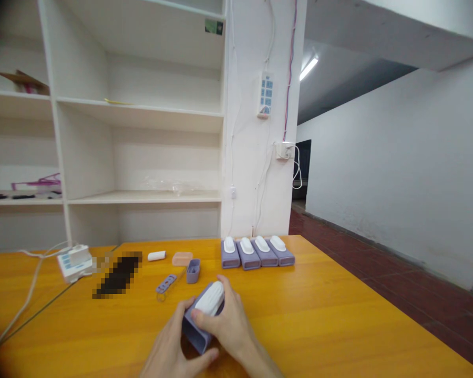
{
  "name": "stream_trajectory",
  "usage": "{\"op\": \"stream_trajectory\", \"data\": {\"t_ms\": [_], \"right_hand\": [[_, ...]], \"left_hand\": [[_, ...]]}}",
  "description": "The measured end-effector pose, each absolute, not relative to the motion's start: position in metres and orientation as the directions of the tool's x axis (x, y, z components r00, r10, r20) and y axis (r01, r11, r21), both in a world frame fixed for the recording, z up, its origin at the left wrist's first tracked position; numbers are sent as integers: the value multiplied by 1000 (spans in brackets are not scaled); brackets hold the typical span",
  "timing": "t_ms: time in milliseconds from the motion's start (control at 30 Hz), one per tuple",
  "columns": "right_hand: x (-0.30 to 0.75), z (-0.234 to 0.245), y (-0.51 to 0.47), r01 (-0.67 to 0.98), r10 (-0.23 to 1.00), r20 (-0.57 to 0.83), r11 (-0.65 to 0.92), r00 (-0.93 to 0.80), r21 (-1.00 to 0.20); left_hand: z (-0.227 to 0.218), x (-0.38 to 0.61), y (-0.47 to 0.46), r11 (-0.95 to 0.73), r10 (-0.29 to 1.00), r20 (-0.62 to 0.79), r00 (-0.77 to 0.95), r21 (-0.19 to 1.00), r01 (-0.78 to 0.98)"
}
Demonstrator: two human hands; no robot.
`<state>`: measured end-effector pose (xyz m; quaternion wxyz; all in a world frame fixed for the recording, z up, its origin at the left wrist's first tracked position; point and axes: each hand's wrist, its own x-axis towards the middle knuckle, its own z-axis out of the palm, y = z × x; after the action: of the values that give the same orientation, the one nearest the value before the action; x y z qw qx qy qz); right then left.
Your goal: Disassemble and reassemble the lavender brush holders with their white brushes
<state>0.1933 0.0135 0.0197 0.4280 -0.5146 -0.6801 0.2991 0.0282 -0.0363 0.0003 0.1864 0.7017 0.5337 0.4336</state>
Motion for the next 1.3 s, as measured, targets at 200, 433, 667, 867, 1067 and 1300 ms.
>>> {"op": "stream_trajectory", "data": {"t_ms": [200, 433, 667, 867, 1067, 1300], "right_hand": [[191, 19, 12, 475, 949, 297, 310, -105, -823], [190, 23, 10, 470, 916, 362, 400, -172, -787], [188, 25, 12, 536, 916, 358, 397, -181, -745], [189, 20, 14, 541, 930, 328, 363, -163, -759], [216, 19, 13, 397, 894, 241, 392, -378, -830], [235, 22, 20, 345, 821, 215, 440, -529, -829]], "left_hand": [[-9, 34, -34, -361, 876, 481, -23, 687, 630], [-1, 37, -37, -346, 873, 487, -4, 625, 700], [11, 37, -41, -264, 915, 404, -12, 618, 741], [21, 37, -45, -240, 935, 354, 2, 630, 739], [20, 37, -52, -246, 950, 304, 70, 594, 766], [33, 5, -44, -346, 935, 212, 286, 725, 595]]}}
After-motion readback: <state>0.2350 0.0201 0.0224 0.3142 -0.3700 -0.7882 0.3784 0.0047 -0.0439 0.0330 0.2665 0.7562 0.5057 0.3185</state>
